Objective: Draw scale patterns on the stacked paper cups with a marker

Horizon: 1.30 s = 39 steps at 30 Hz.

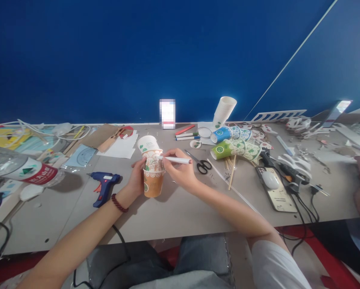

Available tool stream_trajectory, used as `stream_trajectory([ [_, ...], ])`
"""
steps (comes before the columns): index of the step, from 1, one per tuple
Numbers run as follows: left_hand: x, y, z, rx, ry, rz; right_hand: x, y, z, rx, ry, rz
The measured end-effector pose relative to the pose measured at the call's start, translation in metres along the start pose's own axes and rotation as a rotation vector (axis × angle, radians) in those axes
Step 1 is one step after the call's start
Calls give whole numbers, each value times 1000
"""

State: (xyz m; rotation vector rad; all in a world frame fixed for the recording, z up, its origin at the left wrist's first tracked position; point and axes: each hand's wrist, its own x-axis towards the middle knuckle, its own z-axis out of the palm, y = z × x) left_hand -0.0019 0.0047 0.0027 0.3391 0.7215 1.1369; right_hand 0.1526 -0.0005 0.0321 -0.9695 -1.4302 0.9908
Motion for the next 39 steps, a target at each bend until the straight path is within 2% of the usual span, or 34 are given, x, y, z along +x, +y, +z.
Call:
stream_trajectory([
  [26,-1,0,0,-66,35,-8,0,1,1,-17,13,8],
  [39,-2,1,1,-66,-22,-14,1,3,1,31,6,-8],
])
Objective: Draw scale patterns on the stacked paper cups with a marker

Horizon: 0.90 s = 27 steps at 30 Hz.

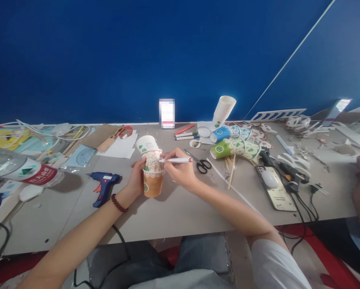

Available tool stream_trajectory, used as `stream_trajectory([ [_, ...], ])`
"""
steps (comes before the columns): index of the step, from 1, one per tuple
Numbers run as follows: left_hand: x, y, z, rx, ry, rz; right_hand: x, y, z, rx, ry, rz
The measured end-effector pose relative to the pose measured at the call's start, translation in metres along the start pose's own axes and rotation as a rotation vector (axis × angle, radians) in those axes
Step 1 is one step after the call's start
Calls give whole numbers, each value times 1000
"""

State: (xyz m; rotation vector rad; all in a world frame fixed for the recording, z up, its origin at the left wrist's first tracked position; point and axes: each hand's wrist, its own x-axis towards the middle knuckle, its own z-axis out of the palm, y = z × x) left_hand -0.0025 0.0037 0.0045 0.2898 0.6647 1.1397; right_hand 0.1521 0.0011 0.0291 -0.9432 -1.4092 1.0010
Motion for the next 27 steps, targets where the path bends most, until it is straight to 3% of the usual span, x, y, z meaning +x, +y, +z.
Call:
stream_trajectory([
  [27,-1,0,0,26,25,20,-1,-4,1,-9,15,36],
])
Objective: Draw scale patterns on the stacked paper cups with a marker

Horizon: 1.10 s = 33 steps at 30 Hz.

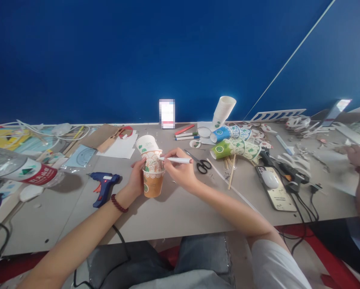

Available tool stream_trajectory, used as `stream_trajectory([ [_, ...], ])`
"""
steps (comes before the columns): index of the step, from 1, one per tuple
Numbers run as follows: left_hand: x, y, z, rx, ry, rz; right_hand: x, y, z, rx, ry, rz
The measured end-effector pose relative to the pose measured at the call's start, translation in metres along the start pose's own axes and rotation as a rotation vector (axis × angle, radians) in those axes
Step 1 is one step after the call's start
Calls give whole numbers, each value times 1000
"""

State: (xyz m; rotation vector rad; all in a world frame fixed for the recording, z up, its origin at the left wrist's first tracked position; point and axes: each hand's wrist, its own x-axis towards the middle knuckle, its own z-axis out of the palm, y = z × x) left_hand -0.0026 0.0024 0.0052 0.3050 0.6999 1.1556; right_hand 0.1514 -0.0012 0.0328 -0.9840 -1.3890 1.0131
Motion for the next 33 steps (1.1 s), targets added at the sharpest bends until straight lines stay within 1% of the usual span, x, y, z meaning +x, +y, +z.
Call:
stream_trajectory([
  [8,0,0,-1,-10,-8,-37,0,1,0,10,-4,-15],
  [16,1,0,-2,9,-32,-15,0,3,1,53,5,23],
  [24,1,-1,-3,45,-94,-10,2,2,0,28,31,-16],
  [29,0,0,0,40,-47,-2,0,3,0,11,29,-13],
  [33,0,0,0,36,-47,-6,0,2,1,41,9,10],
])
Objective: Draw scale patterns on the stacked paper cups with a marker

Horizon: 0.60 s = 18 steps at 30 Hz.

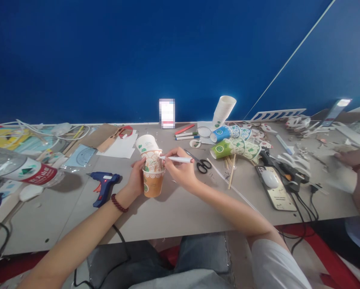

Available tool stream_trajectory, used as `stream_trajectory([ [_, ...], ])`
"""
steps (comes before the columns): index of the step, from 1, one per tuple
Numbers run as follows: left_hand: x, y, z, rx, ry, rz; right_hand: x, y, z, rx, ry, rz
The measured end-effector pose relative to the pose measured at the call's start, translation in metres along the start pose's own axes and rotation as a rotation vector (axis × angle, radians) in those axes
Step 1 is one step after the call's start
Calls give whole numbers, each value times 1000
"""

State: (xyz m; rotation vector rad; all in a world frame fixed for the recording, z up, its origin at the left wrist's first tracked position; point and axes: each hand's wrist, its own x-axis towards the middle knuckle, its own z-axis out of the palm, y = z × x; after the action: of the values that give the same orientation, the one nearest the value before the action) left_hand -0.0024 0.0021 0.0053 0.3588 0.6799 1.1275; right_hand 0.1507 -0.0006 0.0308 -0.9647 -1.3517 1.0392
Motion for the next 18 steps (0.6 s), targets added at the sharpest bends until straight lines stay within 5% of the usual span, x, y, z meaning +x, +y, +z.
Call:
stream_trajectory([
  [18,1,0,-1,-8,80,-19,0,1,-2,29,-30,-5],
])
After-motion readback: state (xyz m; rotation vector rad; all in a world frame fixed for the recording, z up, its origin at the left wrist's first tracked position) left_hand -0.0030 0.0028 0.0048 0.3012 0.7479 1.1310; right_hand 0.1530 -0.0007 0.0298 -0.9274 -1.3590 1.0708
